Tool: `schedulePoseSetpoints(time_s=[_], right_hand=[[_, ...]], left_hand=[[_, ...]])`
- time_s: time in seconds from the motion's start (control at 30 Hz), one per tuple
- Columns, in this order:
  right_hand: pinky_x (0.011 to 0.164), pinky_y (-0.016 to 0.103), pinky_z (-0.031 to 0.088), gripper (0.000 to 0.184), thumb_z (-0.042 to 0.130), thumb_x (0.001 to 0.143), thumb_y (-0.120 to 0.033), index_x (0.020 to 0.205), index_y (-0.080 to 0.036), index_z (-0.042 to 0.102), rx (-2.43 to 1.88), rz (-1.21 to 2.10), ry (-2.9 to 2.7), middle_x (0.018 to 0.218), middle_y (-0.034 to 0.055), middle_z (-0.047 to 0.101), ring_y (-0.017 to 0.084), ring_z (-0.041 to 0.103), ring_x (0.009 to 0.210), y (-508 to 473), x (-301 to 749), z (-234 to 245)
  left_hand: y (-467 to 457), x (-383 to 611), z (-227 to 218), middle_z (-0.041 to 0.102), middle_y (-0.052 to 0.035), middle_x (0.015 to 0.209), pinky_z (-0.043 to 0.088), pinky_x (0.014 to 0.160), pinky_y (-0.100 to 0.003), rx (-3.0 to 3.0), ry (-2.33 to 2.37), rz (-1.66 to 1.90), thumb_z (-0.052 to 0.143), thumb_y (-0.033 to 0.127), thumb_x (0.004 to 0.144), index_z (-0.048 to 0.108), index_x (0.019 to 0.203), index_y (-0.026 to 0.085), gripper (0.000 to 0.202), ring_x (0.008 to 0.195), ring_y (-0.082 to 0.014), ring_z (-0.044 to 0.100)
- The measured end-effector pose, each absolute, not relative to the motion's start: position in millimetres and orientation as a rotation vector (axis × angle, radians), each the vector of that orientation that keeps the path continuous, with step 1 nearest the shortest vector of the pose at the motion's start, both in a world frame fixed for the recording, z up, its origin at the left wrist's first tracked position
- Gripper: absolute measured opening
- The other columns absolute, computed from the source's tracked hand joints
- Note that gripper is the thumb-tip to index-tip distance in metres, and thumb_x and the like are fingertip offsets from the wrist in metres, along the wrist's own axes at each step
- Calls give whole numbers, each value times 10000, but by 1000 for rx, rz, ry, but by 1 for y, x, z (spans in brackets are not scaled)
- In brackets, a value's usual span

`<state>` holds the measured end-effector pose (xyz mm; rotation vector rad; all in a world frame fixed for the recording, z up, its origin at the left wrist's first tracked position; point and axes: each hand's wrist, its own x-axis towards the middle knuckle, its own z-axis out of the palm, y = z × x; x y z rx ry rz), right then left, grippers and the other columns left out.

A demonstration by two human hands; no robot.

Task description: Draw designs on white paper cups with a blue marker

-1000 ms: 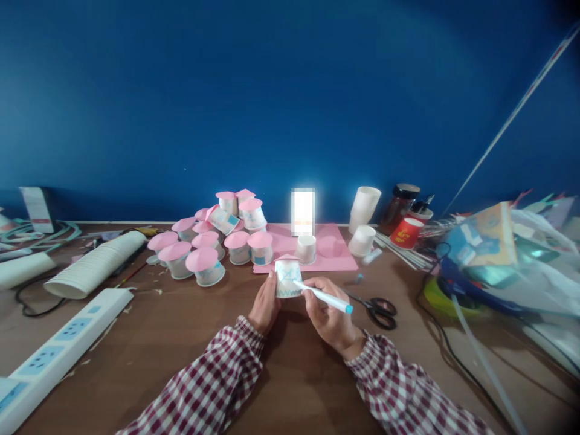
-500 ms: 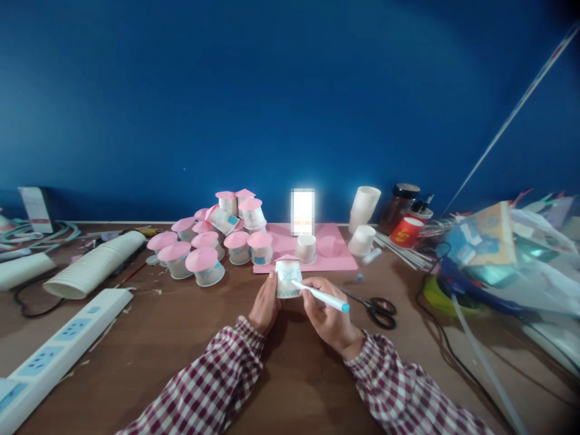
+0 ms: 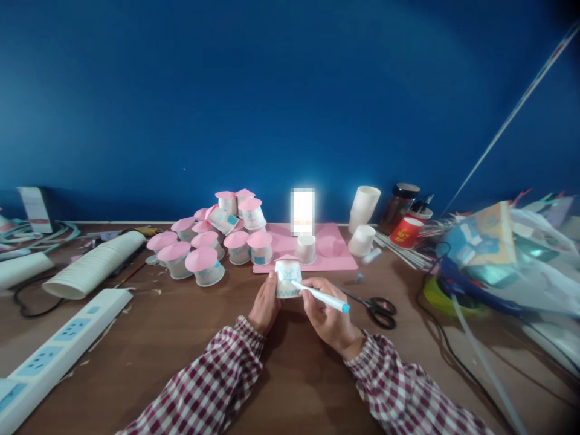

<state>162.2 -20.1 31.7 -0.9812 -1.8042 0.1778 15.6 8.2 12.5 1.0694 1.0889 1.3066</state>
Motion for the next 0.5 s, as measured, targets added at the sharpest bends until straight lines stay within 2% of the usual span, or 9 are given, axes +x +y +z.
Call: schedulePoseSetpoints(time_s=[0.17,0.5], right_hand=[[704,286,518,124,473,874,-218,932,-179,575,-987,187,-1779,806,52,641,164,624,734,-21,161,33],[694,284,527,130,474,876,-218,938,-185,584,-978,172,-1785,810,51,654,165,635,732,-19,162,31]], left_hand=[[8,17,10,442,27,544,313,485,-251,1021,1032,1292,464,635,770,511,665,153,495,511,-103,346],[7,17,16,441,25,521,335,512,-267,1043,1100,1300,484,622,765,534,655,167,470,506,-119,367]])
